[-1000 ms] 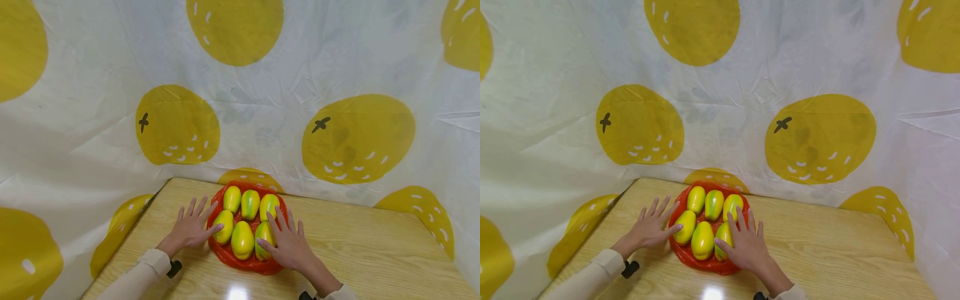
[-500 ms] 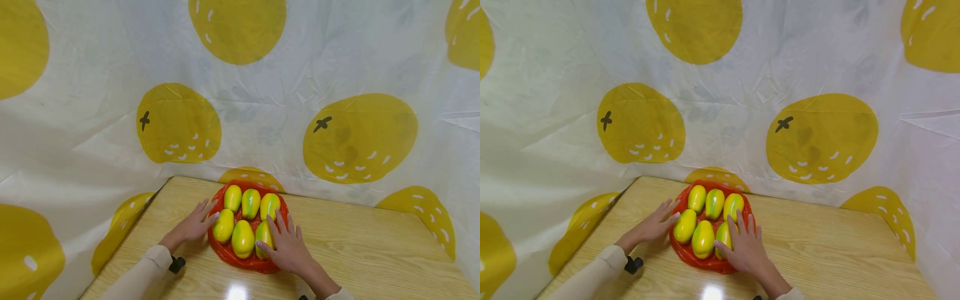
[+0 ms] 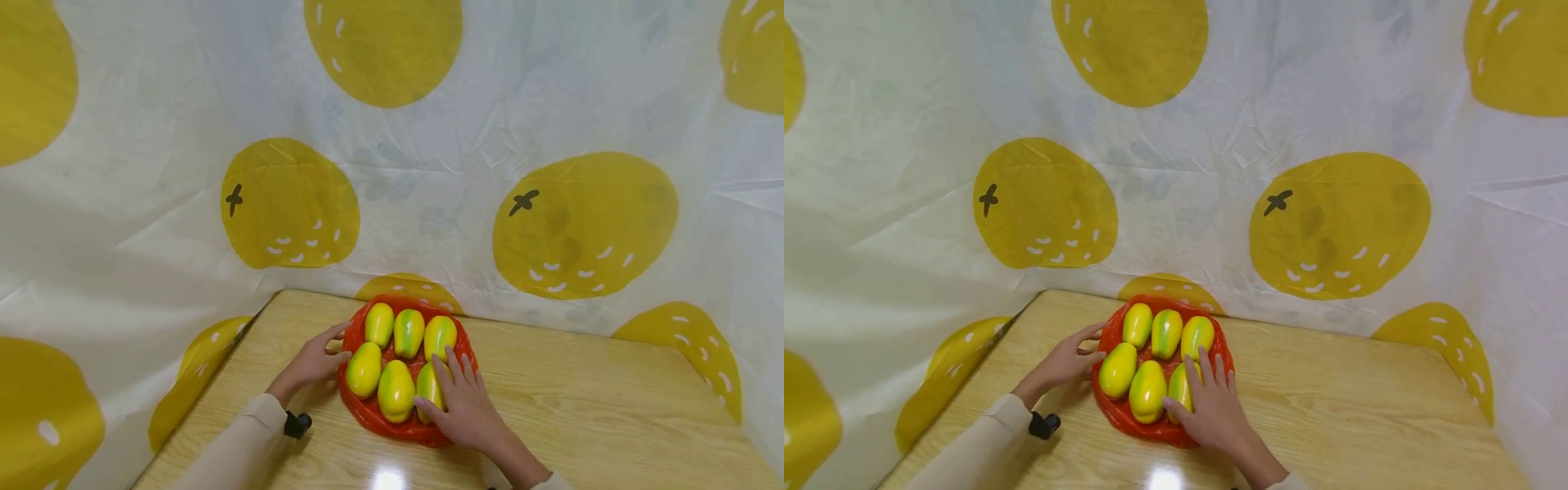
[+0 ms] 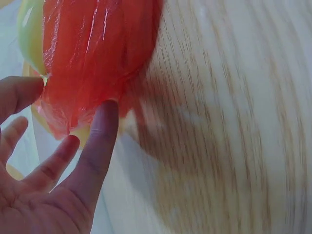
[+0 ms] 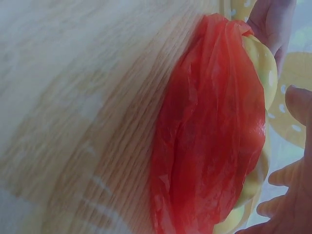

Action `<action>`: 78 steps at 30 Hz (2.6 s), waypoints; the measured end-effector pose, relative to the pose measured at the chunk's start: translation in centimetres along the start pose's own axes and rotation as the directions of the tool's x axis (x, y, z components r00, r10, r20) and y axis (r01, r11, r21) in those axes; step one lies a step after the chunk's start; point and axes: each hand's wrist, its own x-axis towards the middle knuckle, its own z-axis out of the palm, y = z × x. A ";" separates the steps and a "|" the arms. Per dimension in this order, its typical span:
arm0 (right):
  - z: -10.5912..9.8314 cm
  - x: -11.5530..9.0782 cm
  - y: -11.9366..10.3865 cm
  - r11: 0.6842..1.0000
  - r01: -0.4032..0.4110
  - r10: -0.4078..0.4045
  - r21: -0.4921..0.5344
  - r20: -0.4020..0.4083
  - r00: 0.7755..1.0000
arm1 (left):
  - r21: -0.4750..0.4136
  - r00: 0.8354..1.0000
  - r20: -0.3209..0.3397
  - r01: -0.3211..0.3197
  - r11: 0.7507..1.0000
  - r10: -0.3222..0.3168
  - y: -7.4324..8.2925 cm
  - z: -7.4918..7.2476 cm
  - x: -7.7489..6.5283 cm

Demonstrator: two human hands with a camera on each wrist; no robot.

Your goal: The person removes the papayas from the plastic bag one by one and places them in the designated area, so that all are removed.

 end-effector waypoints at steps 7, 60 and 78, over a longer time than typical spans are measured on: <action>0.4 0.0 -0.2 1.000 -0.005 0.006 0.025 -0.040 0.999 | -0.048 1.000 -0.016 0.018 0.999 -0.018 0.1 0.5 0.2; 1.6 0.7 -0.2 0.957 -0.097 0.143 0.274 -0.152 0.978 | 0.047 0.994 -0.060 0.092 0.995 -0.089 -1.1 2.0 0.1; -1.1 0.9 -0.1 0.943 -0.089 0.161 0.321 -0.204 0.966 | 0.070 0.994 -0.054 0.102 0.992 -0.099 -0.9 2.0 0.2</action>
